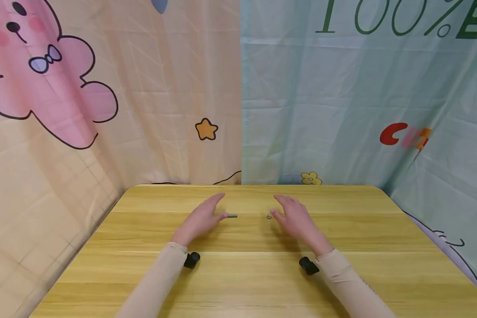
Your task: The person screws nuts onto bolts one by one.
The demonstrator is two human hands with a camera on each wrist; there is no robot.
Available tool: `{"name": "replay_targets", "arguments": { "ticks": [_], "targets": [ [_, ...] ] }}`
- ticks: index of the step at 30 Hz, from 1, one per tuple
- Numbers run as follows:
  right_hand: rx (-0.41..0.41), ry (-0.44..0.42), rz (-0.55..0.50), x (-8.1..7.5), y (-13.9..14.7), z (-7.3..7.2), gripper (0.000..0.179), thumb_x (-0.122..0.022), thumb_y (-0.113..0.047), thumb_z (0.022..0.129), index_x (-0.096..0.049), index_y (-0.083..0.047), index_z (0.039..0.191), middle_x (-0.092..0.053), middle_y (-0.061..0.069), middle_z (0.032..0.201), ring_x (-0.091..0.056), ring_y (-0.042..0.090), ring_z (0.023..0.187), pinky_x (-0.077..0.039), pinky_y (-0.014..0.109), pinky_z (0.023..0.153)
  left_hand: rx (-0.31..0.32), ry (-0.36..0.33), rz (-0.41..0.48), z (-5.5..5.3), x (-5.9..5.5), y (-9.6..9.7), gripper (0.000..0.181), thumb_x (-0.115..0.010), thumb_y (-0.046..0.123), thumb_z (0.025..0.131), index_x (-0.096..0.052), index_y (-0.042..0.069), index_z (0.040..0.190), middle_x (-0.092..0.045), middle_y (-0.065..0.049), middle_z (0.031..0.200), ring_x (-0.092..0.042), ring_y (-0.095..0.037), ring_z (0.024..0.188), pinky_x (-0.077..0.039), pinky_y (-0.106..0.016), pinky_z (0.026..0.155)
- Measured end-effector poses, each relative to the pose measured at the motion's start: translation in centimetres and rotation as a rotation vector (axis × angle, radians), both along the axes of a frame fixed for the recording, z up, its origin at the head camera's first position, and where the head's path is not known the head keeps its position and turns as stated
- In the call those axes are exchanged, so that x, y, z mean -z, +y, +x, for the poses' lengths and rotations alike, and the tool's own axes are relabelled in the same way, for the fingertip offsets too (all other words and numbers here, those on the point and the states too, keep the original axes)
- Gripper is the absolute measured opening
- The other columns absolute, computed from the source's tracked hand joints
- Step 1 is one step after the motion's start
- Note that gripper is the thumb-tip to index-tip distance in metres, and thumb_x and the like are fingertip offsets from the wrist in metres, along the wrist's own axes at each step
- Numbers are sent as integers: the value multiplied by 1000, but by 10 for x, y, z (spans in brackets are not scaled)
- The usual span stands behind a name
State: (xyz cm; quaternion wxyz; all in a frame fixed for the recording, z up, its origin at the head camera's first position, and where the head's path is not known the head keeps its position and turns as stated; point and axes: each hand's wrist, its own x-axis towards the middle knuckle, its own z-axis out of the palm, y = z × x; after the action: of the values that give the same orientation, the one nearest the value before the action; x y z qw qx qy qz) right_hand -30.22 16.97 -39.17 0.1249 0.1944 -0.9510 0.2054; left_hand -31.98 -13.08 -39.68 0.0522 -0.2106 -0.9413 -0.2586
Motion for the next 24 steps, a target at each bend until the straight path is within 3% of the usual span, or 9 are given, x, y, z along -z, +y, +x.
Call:
{"name": "replay_targets", "arguments": {
  "ticks": [4,12,19,24],
  "targets": [
    [-73,-39,-73,6,5,-13,43,-59,-22,100,-53,3,135,-55,21,135,-48,42,126,-38,58,104,30,-66,79,-9,3,-5,67,-70,25,93,-39,4,149,-43,-13,149,-40,-31,137,-33,-46,113],
    [-172,-126,-90,13,11,-29,30,-66,-10,95,-63,1,123,-66,12,118,-61,32,109,-51,47,93,57,-111,116,-27,8,-11,46,-76,12,88,-61,1,129,-63,-12,127,-56,-32,119,-44,-46,102],
    [-224,-244,-156,14,11,-38,26,-69,-6,92,-67,0,116,-68,10,110,-65,25,99,-55,39,86,52,-189,188,-35,9,-8,33,-79,9,84,-69,3,115,-68,-6,109,-62,-21,99,-51,-38,90],
    [-265,-323,-223,17,12,-43,26,-69,-4,91,-67,2,116,-69,9,106,-65,24,99,-54,38,86,63,-191,208,-40,15,-7,26,-81,8,81,-72,3,105,-68,-4,93,-60,-15,85,-52,-32,79]
  ]
}}
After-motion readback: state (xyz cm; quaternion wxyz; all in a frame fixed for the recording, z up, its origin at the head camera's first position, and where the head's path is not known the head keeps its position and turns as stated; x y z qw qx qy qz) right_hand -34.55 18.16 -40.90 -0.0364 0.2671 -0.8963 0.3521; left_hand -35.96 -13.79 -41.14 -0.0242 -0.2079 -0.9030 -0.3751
